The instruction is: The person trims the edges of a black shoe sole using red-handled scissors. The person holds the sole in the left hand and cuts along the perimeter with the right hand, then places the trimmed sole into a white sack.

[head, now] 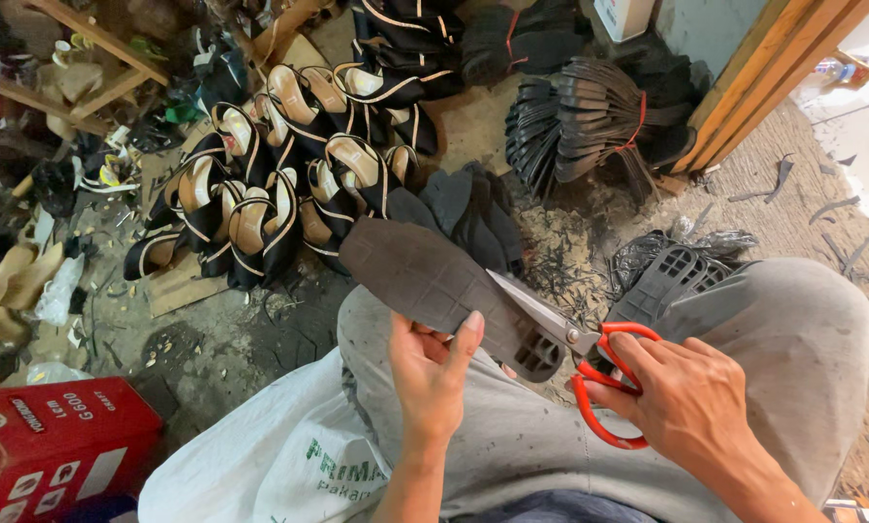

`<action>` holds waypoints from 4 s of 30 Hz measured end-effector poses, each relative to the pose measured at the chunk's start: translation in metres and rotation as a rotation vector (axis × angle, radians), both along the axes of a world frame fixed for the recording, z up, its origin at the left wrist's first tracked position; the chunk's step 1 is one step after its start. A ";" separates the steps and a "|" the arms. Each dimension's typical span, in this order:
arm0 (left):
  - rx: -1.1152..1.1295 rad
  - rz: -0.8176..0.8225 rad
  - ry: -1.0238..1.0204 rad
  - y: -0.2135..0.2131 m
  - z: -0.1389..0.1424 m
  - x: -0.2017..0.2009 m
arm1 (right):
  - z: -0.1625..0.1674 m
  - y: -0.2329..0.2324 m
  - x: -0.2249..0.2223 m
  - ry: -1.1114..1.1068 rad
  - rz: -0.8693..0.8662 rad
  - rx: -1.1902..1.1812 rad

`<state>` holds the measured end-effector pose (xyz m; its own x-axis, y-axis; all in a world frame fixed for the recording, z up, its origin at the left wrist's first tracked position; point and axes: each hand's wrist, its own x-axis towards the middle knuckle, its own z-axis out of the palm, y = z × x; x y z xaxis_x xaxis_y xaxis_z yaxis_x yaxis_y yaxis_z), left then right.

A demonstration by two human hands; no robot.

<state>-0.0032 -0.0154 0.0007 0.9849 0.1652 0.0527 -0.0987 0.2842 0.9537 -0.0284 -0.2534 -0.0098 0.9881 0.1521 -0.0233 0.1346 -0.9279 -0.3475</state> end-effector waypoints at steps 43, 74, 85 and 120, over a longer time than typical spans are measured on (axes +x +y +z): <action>0.193 0.092 0.028 0.001 0.016 -0.003 | -0.002 0.000 -0.006 -0.154 0.015 0.115; 0.219 -0.046 0.047 -0.004 0.025 -0.013 | 0.017 0.009 0.004 -0.203 0.041 0.108; 0.271 -0.070 0.065 -0.005 0.031 -0.015 | 0.019 0.005 0.006 -0.235 0.018 0.083; 0.236 -0.587 0.176 0.047 0.068 0.003 | 0.028 -0.025 0.015 -0.256 0.179 -0.128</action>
